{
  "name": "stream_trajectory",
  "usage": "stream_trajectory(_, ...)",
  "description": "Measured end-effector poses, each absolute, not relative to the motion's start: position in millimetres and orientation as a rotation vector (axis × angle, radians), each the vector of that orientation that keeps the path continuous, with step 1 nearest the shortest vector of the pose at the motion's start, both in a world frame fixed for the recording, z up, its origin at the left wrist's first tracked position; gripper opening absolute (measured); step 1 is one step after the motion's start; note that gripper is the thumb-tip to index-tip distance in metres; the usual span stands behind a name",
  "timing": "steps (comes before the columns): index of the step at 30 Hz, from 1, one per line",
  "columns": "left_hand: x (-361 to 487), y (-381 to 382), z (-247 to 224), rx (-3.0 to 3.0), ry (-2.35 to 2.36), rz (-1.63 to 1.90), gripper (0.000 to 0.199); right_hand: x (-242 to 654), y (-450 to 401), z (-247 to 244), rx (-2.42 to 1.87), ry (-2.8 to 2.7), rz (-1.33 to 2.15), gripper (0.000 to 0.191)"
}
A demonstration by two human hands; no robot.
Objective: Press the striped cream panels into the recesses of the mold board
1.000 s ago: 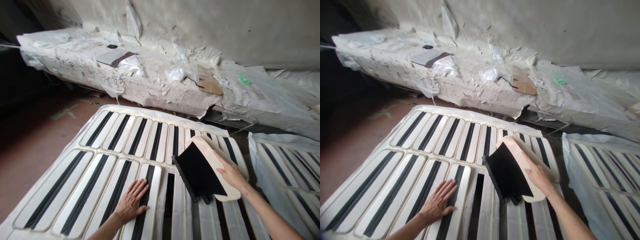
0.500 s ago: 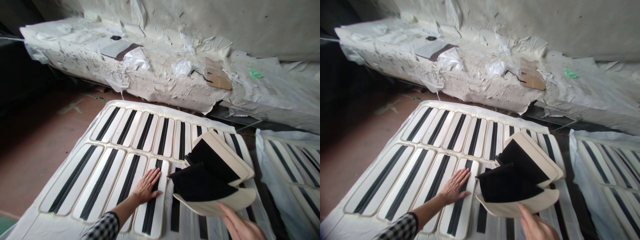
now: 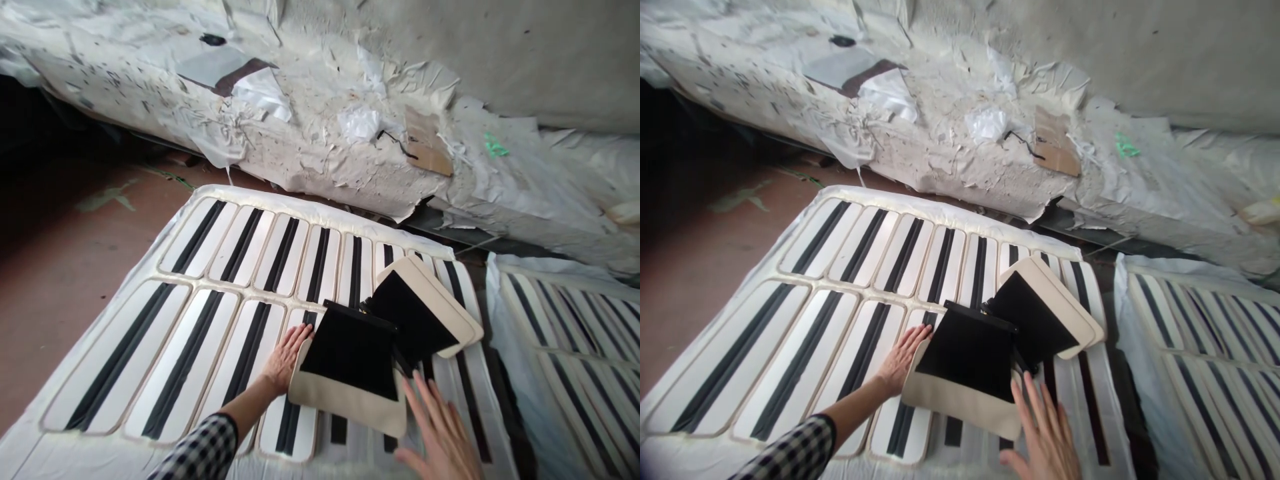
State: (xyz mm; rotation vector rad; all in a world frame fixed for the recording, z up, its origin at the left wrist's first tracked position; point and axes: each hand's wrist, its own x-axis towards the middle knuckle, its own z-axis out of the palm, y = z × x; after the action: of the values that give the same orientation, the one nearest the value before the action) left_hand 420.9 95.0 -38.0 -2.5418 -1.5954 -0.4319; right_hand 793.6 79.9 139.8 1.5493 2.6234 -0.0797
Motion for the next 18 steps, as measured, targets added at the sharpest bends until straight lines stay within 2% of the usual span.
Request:
stream_trajectory(3, 427.2, 95.2, -39.2, -2.514, -1.639, -0.465, 0.071, 785.3, 56.3, 73.1, 1.587, 2.439, -0.261, 0.103)
stream_trajectory(6, 441.1, 95.7, -34.5, -2.426, -1.744, -0.475, 0.064, 765.3, 46.5, 25.9, 1.561, 2.539, -0.285, 0.107)
stream_trajectory(11, 466.3, 98.7, -20.0, -2.263, -1.868, -0.494, 0.056, 747.0, 76.9, 11.5, 1.532, 2.792, -0.071, 0.105)
stream_trajectory(14, 472.5, 98.9, -21.0, -2.242, -1.905, -0.472, 0.061, 757.2, 92.0, 28.2, 1.514, 3.009, 0.014, 0.091)
stream_trajectory(18, 472.3, 95.7, -31.0, -2.282, -1.905, -0.366, 0.104, 785.1, 77.3, 80.2, 1.691, 3.159, -0.312, 0.047)
